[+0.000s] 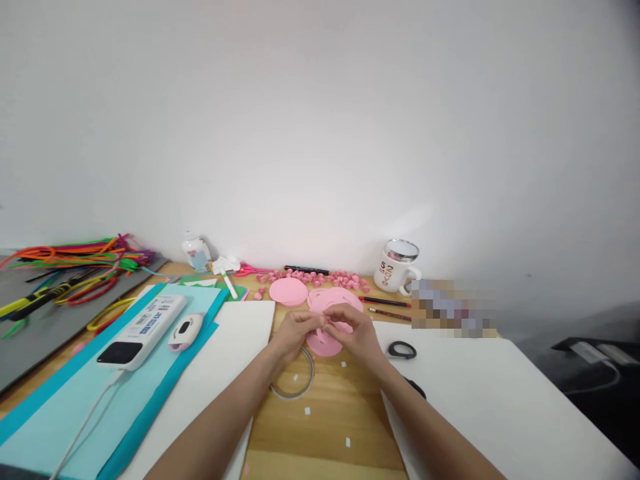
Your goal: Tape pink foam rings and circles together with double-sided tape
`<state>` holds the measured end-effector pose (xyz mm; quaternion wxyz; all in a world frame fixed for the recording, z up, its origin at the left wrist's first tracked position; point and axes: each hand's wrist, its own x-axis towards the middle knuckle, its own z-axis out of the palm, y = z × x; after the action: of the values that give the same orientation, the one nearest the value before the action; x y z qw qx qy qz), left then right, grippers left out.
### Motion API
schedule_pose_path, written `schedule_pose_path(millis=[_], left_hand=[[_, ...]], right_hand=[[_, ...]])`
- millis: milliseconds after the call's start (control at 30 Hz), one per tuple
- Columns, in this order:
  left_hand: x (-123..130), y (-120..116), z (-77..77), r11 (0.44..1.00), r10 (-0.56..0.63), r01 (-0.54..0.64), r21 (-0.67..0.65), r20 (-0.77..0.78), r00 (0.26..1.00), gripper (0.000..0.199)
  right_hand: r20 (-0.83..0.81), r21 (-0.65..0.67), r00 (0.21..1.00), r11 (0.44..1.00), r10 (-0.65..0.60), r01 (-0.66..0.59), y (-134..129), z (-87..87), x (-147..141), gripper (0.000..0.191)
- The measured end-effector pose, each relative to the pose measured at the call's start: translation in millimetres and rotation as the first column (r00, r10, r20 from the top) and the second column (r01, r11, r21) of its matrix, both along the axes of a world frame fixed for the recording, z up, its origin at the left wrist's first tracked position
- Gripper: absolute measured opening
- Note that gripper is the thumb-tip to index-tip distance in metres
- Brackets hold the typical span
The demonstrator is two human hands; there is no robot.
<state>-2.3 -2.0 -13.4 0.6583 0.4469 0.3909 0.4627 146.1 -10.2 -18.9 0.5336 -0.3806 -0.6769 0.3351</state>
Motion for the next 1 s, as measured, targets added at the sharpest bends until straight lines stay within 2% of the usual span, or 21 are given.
schedule_pose_path(millis=[133,300,467,633,833,1000], left_hand=[[-1.6,1.8,-0.7,1.0,0.016,-0.016,0.018,-0.018,1.0,0.024],[-2.3,-0.7,6.6,0.993,0.042,-0.027,0.114,-0.135,0.99,0.027],[-2.6,-2.4,9.6,0.981,-0.011,0.051,0.188,-0.208,0.978,0.033],[-4.0,0.0,5.1,0.966,-0.046,0.106,0.237,-0.245,0.968,0.034],[-2.9,-2.0,4.6,0.974,-0.08,0.13,0.187,-0.255,0.964,0.031],[-1.6,-3.5,8.0,0.97,-0.036,0.112,0.216,-0.327,0.944,0.028]], right_hand=[[0.063,0.15,0.997,0.988,-0.045,0.035,-1.8,3.7,-0.8,0.015],[0.076,0.215,0.99,0.971,-0.121,0.102,-1.4,0.5,-1.8,0.016],[0.118,0.286,0.974,0.946,-0.193,0.153,-2.6,-1.2,-2.7,0.013],[0.137,0.247,0.967,0.953,-0.215,0.177,-5.9,3.0,-4.2,0.012],[0.199,0.244,0.948,0.949,-0.249,0.198,-5.1,-2.8,-2.7,0.015],[0.151,0.152,0.961,0.966,-0.231,0.209,-4.6,-7.6,-1.8,0.016]])
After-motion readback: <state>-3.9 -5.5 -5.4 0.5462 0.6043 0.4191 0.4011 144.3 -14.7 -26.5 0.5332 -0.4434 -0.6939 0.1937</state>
